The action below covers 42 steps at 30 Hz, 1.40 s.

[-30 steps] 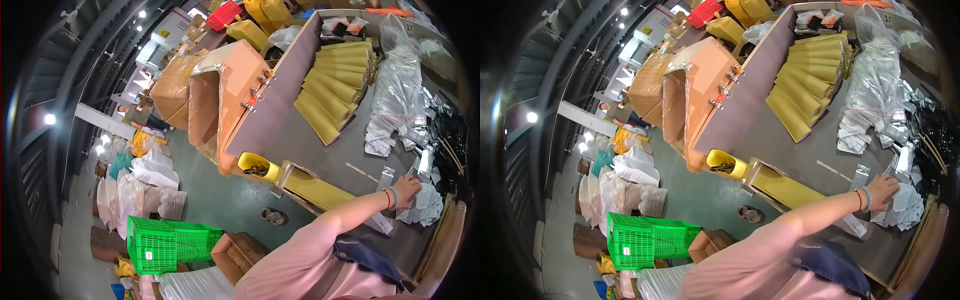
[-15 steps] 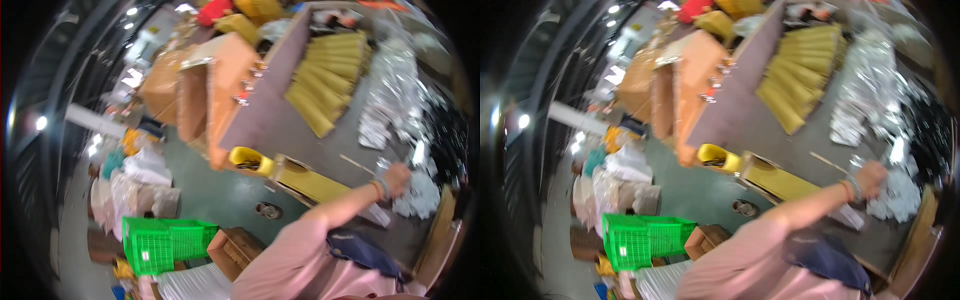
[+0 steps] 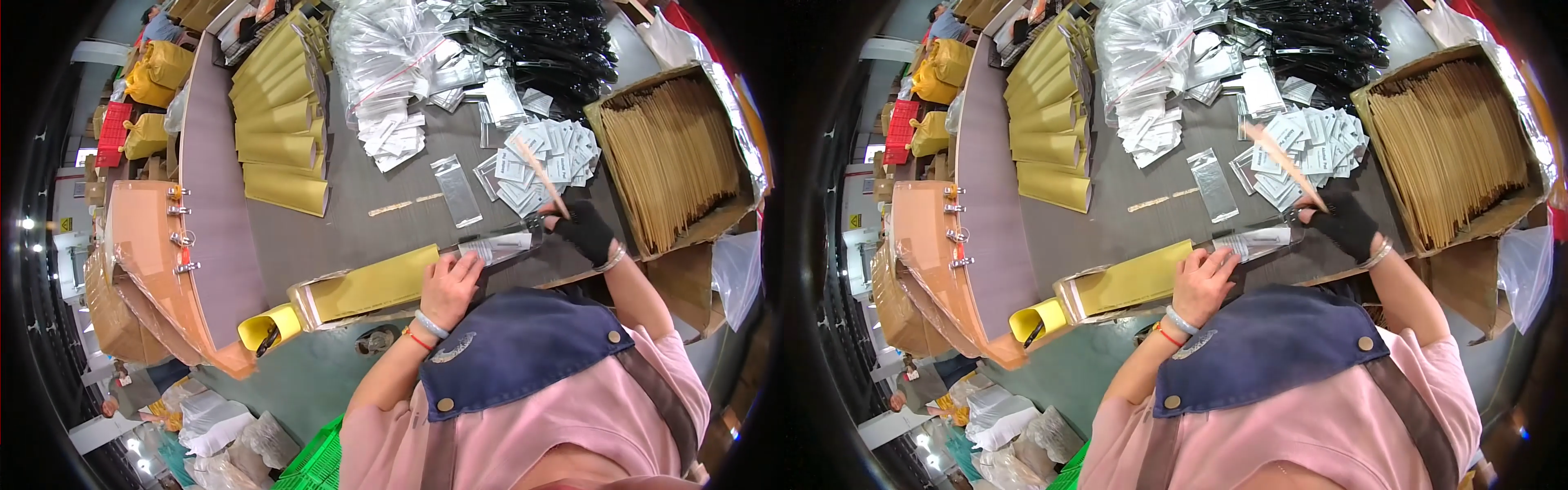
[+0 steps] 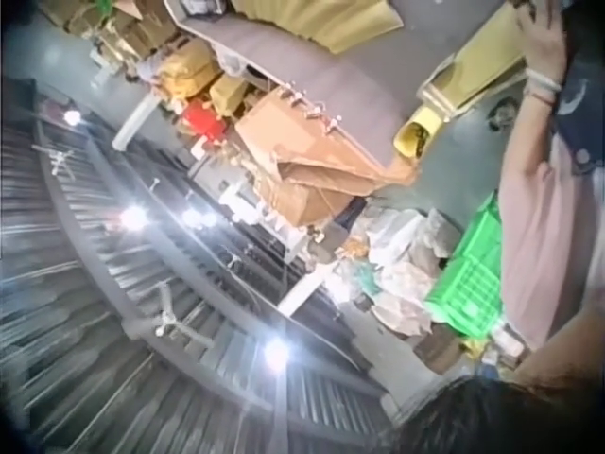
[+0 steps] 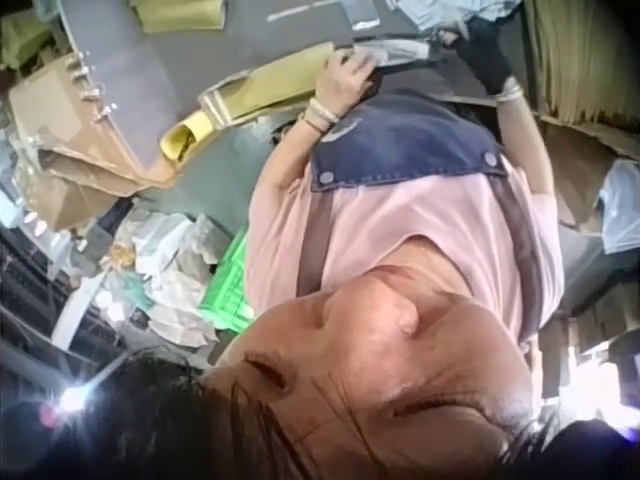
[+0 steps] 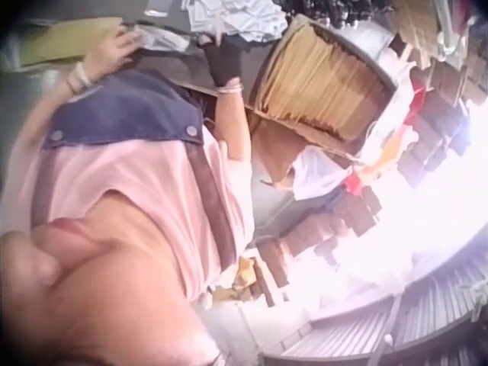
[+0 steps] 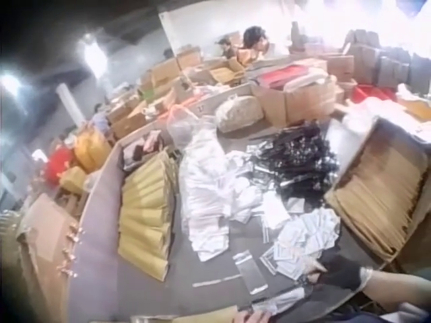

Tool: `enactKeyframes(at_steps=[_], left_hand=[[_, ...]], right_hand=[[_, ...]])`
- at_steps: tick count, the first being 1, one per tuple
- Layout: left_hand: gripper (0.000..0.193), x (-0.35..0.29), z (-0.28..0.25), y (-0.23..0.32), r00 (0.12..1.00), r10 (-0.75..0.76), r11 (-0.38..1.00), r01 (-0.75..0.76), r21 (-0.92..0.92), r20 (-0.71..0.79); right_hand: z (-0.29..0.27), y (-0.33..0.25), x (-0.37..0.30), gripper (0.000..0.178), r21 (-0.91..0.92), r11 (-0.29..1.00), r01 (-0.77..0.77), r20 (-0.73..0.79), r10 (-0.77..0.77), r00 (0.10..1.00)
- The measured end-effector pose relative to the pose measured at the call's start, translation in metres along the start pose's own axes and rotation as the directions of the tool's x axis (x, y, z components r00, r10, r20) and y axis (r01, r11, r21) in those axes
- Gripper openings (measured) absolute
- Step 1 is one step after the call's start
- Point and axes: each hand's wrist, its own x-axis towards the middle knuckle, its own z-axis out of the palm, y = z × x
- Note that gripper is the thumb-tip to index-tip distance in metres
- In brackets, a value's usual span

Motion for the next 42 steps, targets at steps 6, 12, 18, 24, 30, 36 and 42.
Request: enactKeyframes(at_steps=[6, 12, 18, 24, 30, 36, 42], left_hand=[[0.054, 0.006, 0.002, -0.002, 0.996, -0.02, 0.999, 0.016, -0.051, -0.082], [0.05, 0.031, 0.015, 0.0, 0.995, 0.088, 0.996, -0.087, 0.031, -0.035], [0.049, 0.008, 0.001, -0.006, 0.995, 0.054, 0.999, -0.053, 0.01, -0.083], [0.073, -0.022, -0.028, -0.029, 0.968, -0.251, 0.966, 0.25, -0.06, -0.01], [0.073, -0.026, -0.025, -0.044, 0.982, -0.191, 0.98, 0.19, -0.06, -0.009], [0.066, -0.014, -0.02, -0.041, 0.984, -0.174, 0.979, 0.17, -0.113, -0.031], [0.067, 0.015, -0.003, -0.019, 0.986, -0.16, 0.981, 0.154, -0.116, -0.046]], right_hand=[[0.008, -0.003, 0.005, 0.023, -0.062, 0.998, -0.017, 0.03, 0.019, 0.999], [-0.008, -0.013, 0.003, 0.023, 0.041, 0.999, -0.013, -0.057, 0.015, 0.998], [0.005, 0.006, 0.001, 0.022, 0.015, 1.0, -0.024, -0.018, 0.025, 1.0], [0.032, 0.017, -0.004, 0.035, -0.607, 0.743, 0.282, 0.021, -0.34, 0.94], [0.011, 0.002, -0.001, 0.032, -0.8, 0.315, 0.511, 0.35, -0.447, 0.823], [0.024, 0.013, 0.011, 0.031, -0.648, 0.457, 0.609, 0.372, -0.508, 0.777], [0.076, 0.005, 0.015, 0.018, -0.516, 0.551, 0.655, 0.366, -0.55, 0.751]])
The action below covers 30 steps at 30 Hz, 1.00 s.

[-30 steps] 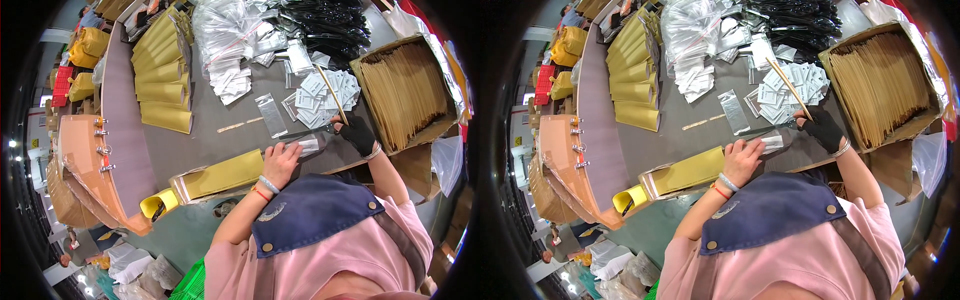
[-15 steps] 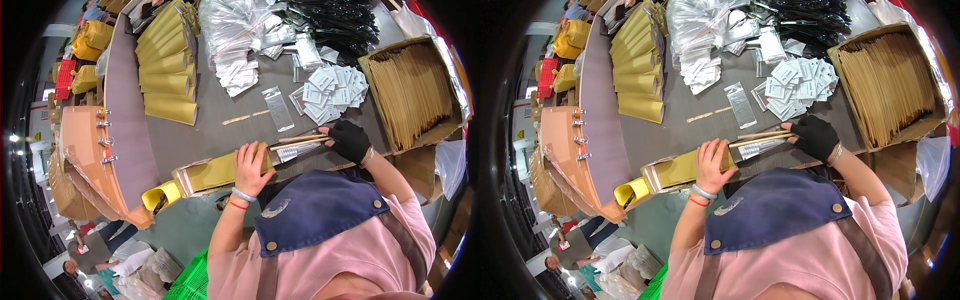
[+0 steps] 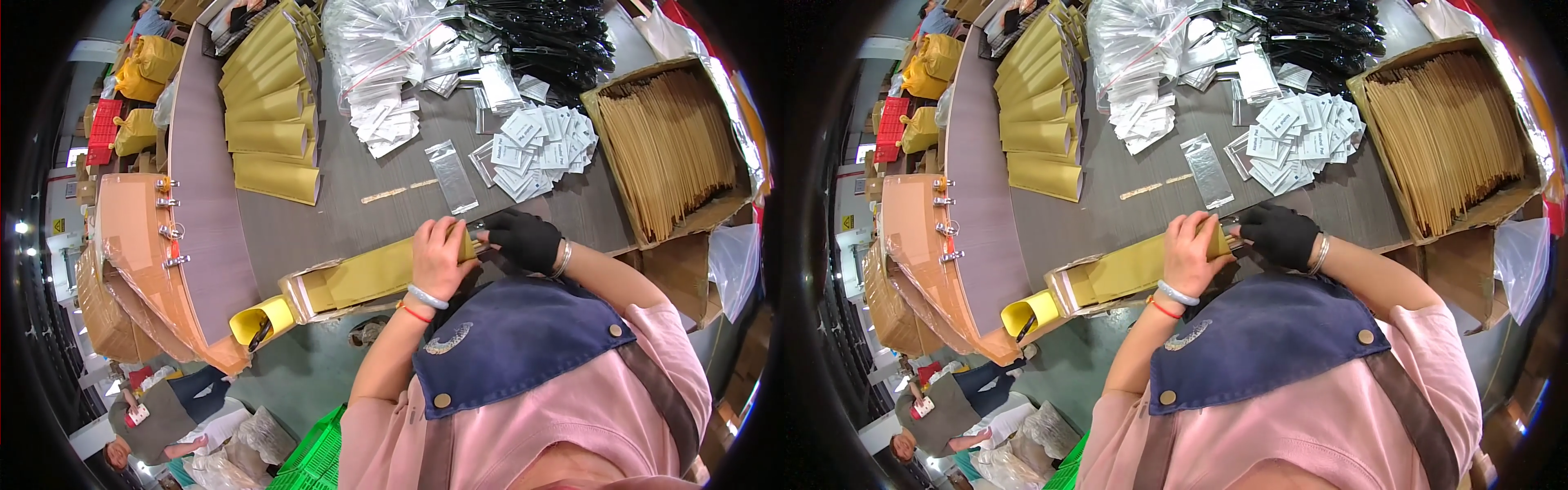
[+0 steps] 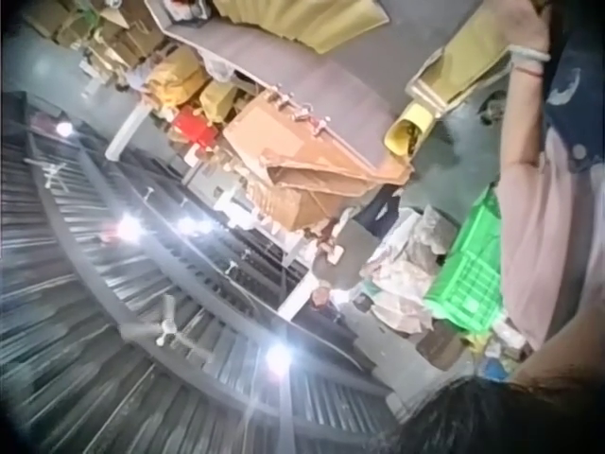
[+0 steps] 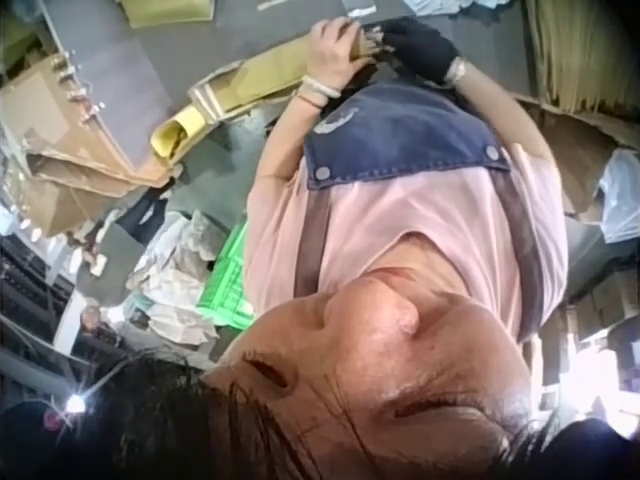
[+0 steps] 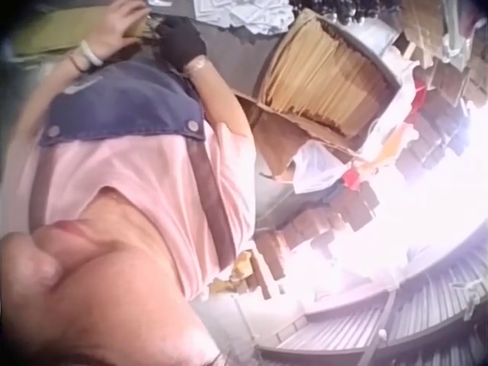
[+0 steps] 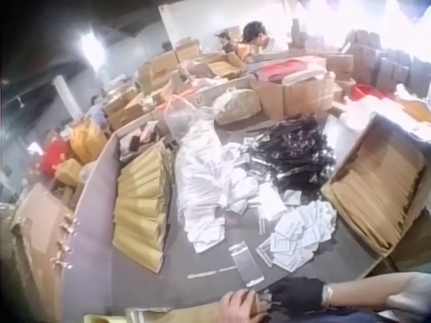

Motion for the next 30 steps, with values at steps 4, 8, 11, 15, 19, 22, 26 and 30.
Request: enactKeyframes(at_steps=[4, 8, 11, 15, 19, 22, 26, 30], left_hand=[[0.075, 0.002, -0.002, -0.001, 0.999, -0.022, 0.999, 0.021, 0.044, 0.028], [0.074, 0.013, 0.005, 0.004, 0.998, 0.007, 1.0, -0.008, 0.03, 0.061], [0.074, 0.017, -0.004, 0.007, 0.992, 0.038, 0.998, -0.045, 0.05, 0.123], [0.026, 0.03, -0.016, 0.011, 0.932, 0.119, 0.965, -0.19, 0.179, 0.343], [0.016, 0.042, -0.076, 0.014, 0.913, 0.119, 0.949, -0.219, 0.226, 0.389], [0.023, 0.045, -0.115, -0.053, 0.974, 0.156, 0.941, -0.196, 0.275, 0.162], [0.044, 0.007, -0.081, -0.073, 0.933, -0.248, 0.928, 0.306, 0.213, -0.261], [0.089, -0.028, -0.005, -0.031, 0.851, -0.482, 0.846, 0.514, 0.14, -0.21]], right_hand=[[-0.011, 0.031, -0.027, 0.018, 0.106, 0.935, -0.338, -0.009, 0.341, 0.94], [0.017, -0.013, 0.007, 0.025, 0.336, 0.882, -0.331, 0.028, 0.342, 0.939], [0.01, -0.014, 0.006, 0.042, 0.434, 0.869, -0.237, -0.033, 0.278, 0.96], [-0.027, -0.023, 0.01, 0.054, -0.243, 0.958, -0.152, -0.041, 0.147, 0.988], [-0.046, -0.021, 0.007, 0.061, -0.266, 0.947, -0.181, 0.062, 0.204, 0.977], [-0.069, -0.017, -0.004, 0.064, -0.21, 0.93, -0.301, -0.189, 0.264, 0.946], [-0.069, -0.02, -0.003, 0.064, -0.295, 0.895, -0.333, -0.153, 0.3, 0.942], [-0.064, -0.03, 0.0, 0.06, -0.316, 0.899, -0.302, -0.013, 0.314, 0.949]])
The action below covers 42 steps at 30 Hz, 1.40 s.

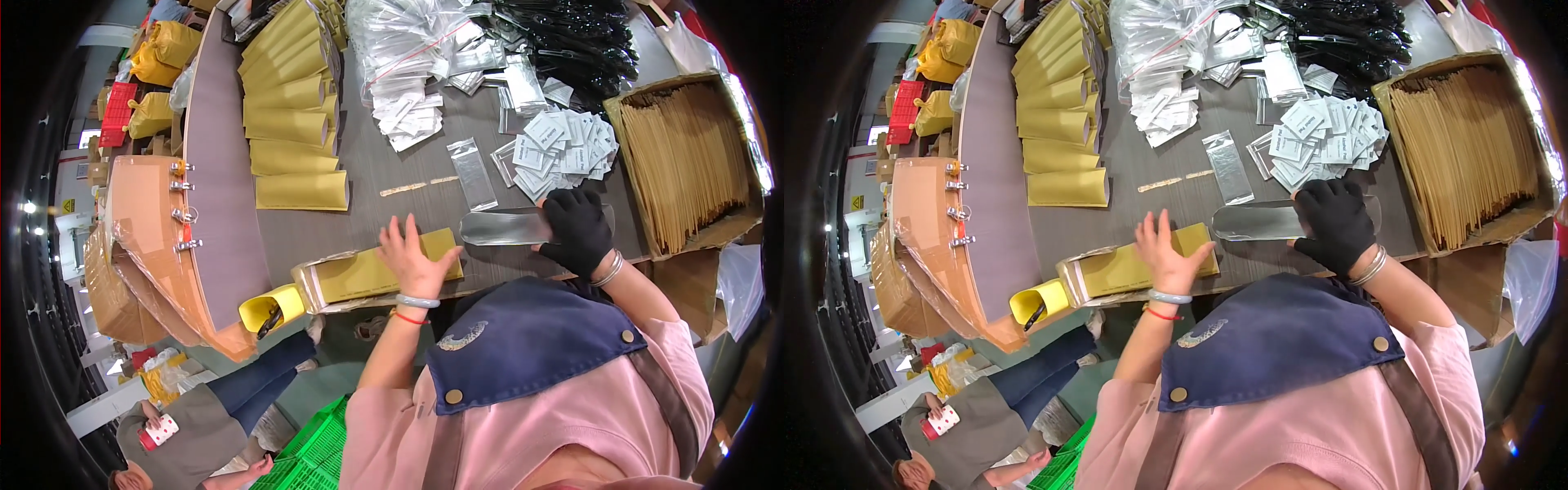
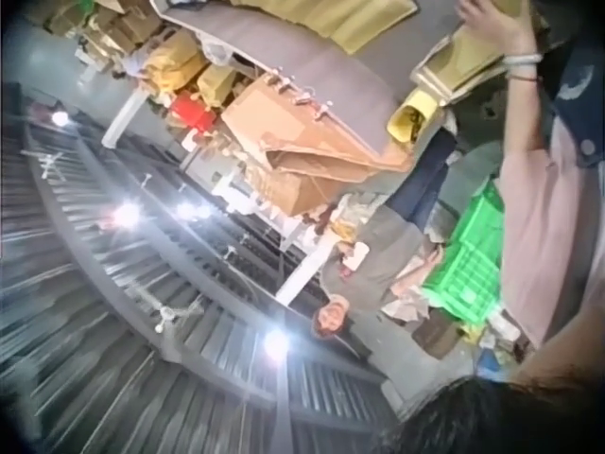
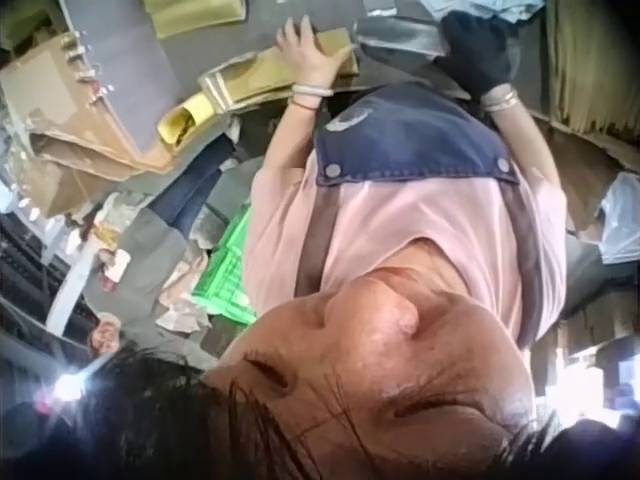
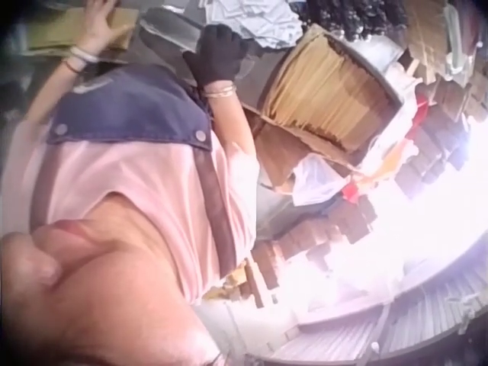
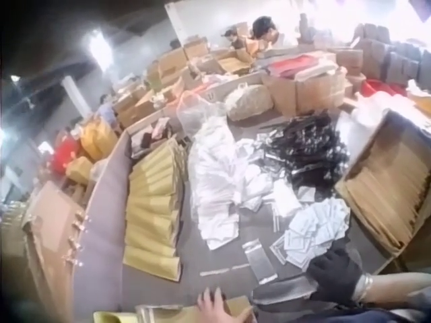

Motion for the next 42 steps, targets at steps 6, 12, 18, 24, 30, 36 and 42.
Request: enactKeyframes(at_steps=[6, 12, 18, 24, 30, 36, 42], left_hand=[[0.094, 0.0, 0.011, -0.009, 0.998, -0.055, 0.983, 0.059, -0.175, 0.033], [0.089, 0.004, 0.009, -0.005, 0.996, -0.015, 0.979, 0.033, -0.201, 0.092], [0.055, 0.115, 0.01, 0.001, 0.939, 0.267, 0.897, -0.324, -0.3, -0.216], [0.036, 0.209, 0.03, -0.009, 0.959, 0.092, 0.993, -0.109, -0.049, -0.266], [0.03, 0.202, 0.014, -0.009, 0.95, 0.186, 0.98, -0.162, 0.112, -0.252], [0.05, 0.113, 0.022, 0.063, 0.967, -0.087, 0.961, 0.145, -0.237, 0.241], [0.055, 0.11, 0.03, 0.075, 0.984, -0.041, 0.999, 0.039, 0.017, 0.172]], right_hand=[[0.007, 0.0, 0.005, 0.061, -0.037, 0.994, 0.103, 0.059, -0.101, 0.993], [0.054, -0.033, 0.034, 0.063, 0.145, 0.967, 0.207, 0.141, -0.227, 0.964], [0.033, -0.012, 0.035, 0.055, 0.167, 0.965, 0.2, -0.192, -0.167, 0.967], [-0.023, 0.081, -0.007, 0.046, 0.137, 0.971, -0.197, -0.429, 0.238, 0.871], [-0.048, 0.247, -0.102, 0.037, 0.059, 0.754, -0.655, -0.606, 0.548, 0.577], [-0.043, 0.3, -0.127, 0.039, -0.038, 0.614, -0.788, -0.418, 0.707, 0.571], [-0.057, 0.273, -0.095, 0.021, -0.199, 0.492, -0.847, -0.416, 0.74, 0.528]])
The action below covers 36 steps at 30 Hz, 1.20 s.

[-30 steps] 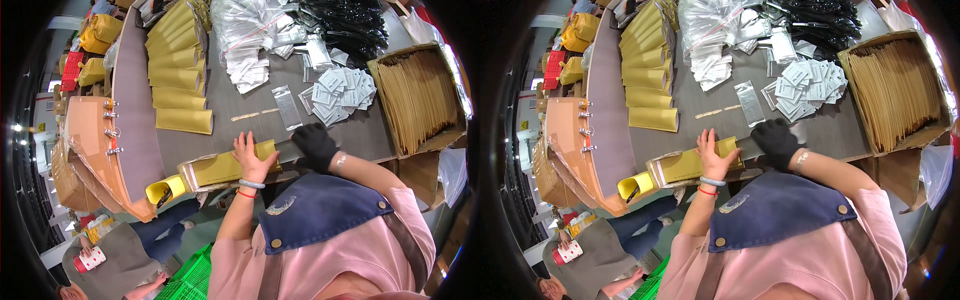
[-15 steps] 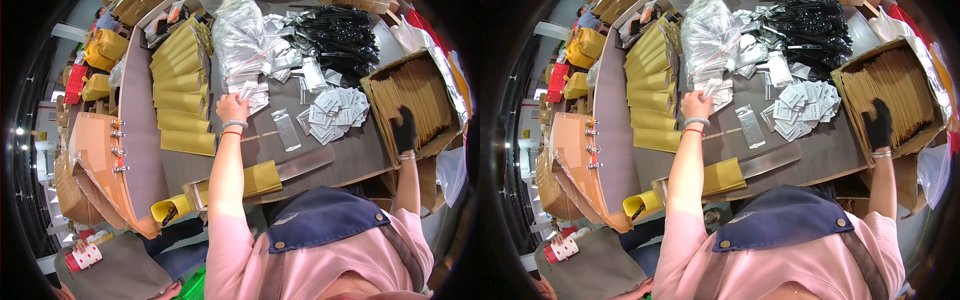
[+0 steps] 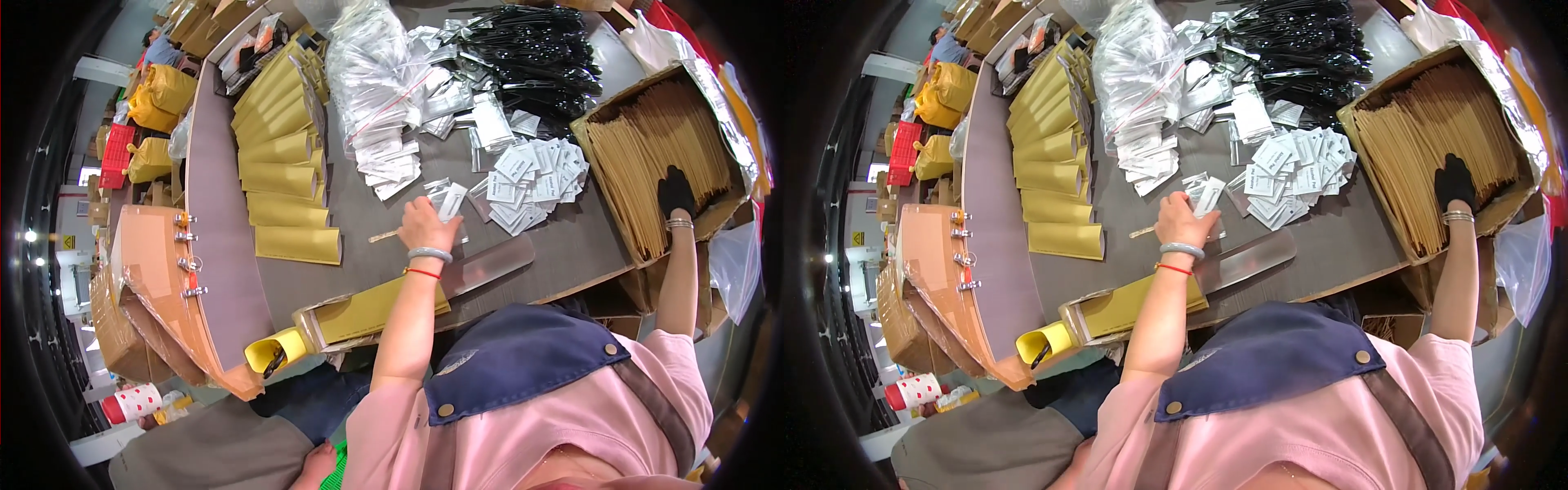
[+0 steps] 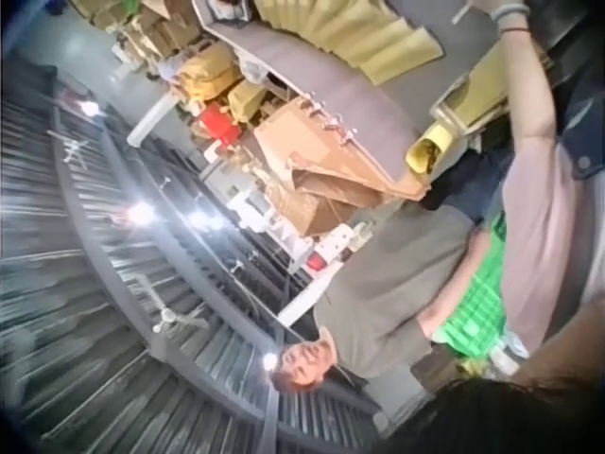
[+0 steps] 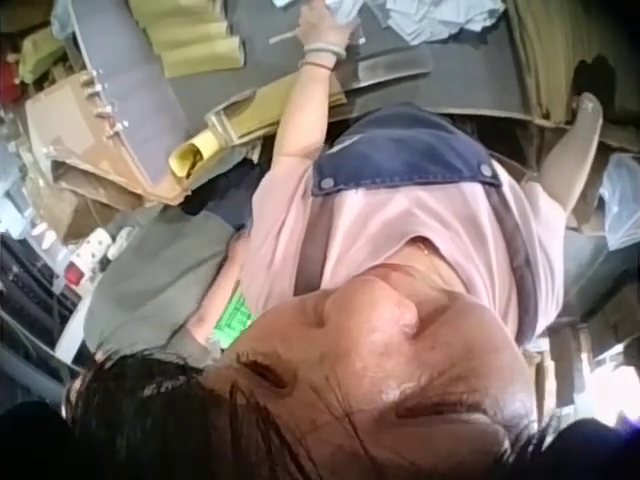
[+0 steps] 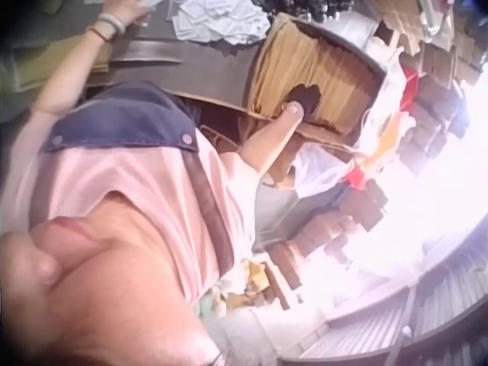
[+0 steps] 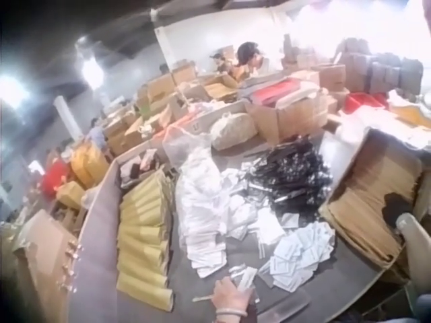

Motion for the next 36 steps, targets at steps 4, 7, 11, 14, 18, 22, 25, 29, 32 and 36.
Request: enactKeyframes(at_steps=[4, 7, 11, 14, 18, 22, 25, 29, 32, 36], left_hand=[[0.058, 0.016, -0.007, -0.009, 0.986, -0.03, 0.999, 0.035, -0.031, 0.164], [0.06, 0.023, -0.009, -0.013, 0.964, -0.037, 0.994, 0.063, -0.09, 0.264], [0.038, 0.017, -0.007, -0.007, 0.977, 0.031, 0.999, -0.035, 0.014, 0.211], [0.03, 0.004, -0.022, -0.019, 0.977, 0.162, 0.973, -0.136, -0.187, 0.135], [0.027, -0.035, -0.047, -0.017, 0.898, 0.316, 0.882, -0.16, -0.443, 0.306], [0.043, -0.065, -0.015, -0.004, 0.77, 0.597, 0.801, -0.588, -0.116, 0.223], [0.046, -0.055, -0.023, 0.019, 0.771, 0.624, 0.778, -0.6, -0.187, 0.127], [0.048, -0.012, -0.007, 0.057, 0.803, 0.585, 0.707, -0.573, -0.415, -0.113], [0.051, 0.015, 0.018, 0.09, 0.849, 0.486, 0.755, -0.527, -0.391, -0.205], [0.054, 0.032, 0.035, 0.101, 0.909, 0.389, 0.871, -0.416, -0.26, -0.15]], right_hand=[[-0.018, -0.01, 0.003, 0.026, -0.008, 1.0, 0.002, 0.16, -0.001, 0.987], [-0.017, -0.009, 0.003, 0.032, -0.033, 0.999, 0.016, 0.163, -0.01, 0.987], [-0.006, -0.007, 0.002, 0.038, -0.086, 0.996, -0.02, 0.09, 0.028, 0.996], [0.018, 0.033, 0.007, 0.041, 0.001, 1.0, -0.018, -0.045, 0.018, 0.999], [-0.013, 0.003, -0.006, 0.035, 0.152, 0.975, 0.16, -0.422, -0.082, 0.903], [-0.038, -0.065, 0.003, 0.028, 0.248, 0.86, 0.447, -0.533, -0.265, 0.804], [-0.045, -0.125, 0.012, 0.03, 0.354, 0.741, 0.57, -0.555, -0.324, 0.766], [-0.061, -0.186, 0.044, 0.033, 0.347, 0.792, 0.502, -0.321, -0.403, 0.857], [-0.052, -0.206, 0.07, 0.035, 0.18, 0.835, 0.519, -0.349, -0.44, 0.828], [-0.047, -0.209, 0.082, 0.035, 0.095, 0.834, 0.544, -0.202, -0.519, 0.831]])
